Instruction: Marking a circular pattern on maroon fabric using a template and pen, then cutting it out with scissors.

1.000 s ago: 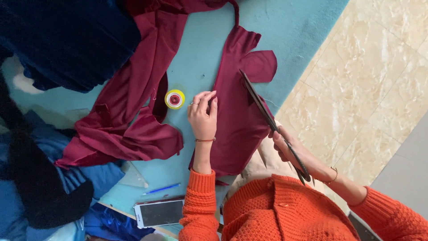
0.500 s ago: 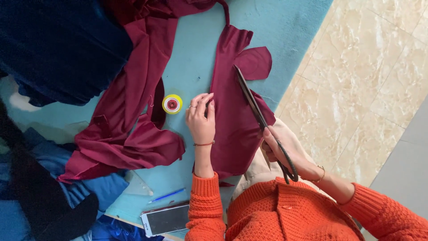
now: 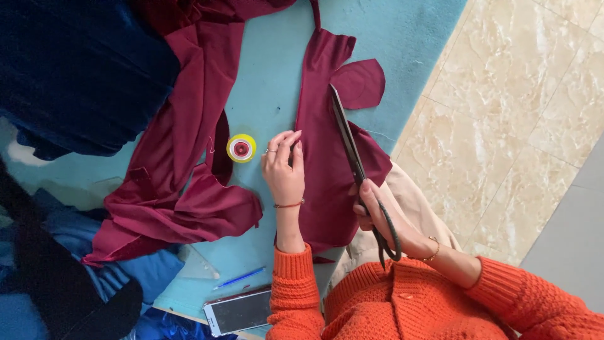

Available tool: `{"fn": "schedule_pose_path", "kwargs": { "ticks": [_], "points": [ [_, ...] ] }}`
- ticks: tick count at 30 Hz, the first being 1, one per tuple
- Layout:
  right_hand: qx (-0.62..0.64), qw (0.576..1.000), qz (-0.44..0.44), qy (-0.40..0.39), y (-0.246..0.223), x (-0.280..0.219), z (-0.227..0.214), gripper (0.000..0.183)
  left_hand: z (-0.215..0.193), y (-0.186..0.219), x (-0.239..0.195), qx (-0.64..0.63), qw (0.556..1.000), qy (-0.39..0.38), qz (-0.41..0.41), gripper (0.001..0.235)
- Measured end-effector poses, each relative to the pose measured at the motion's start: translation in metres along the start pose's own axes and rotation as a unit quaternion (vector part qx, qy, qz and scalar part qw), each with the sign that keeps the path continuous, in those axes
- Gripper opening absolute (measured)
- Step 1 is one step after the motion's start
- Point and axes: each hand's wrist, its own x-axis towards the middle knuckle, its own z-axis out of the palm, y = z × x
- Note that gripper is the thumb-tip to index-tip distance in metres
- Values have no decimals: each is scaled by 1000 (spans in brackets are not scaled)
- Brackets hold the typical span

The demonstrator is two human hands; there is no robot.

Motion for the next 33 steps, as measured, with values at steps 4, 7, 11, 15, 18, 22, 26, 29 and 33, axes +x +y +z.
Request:
{"fn": "schedule_pose_path", "kwargs": {
  "ticks": [4,7,11,15,18,22,26,29,33],
  "points": [
    [34,999,-11,11,10,6,11,44,-1,0,0,1,1000,-3,0,23],
    [32,999,-23,11,18,12,14,46,-3,1,0,-3,1000,-8,5,24],
    [46,998,-32,20,24,16,21,46,-3,0,-1,1,1000,-10,10,25],
    [50,998,-35,21,19,19,30,47,-3,-1,-1,4,1000,-8,14,25],
    [80,996,-39,21,53,39,18,40,-2,-2,-2,4,1000,-6,17,25],
    [92,995,-39,29,50,38,24,40,-3,-1,-1,2,1000,-6,17,25],
    [136,990,-37,23,56,42,25,40,-4,1,0,2,1000,-6,15,25],
    [128,991,-36,27,54,41,28,40,-5,3,1,1,1000,-6,15,25],
    [98,994,-36,42,47,38,34,44,-4,1,0,-5,1000,-5,15,25]
  ]
}}
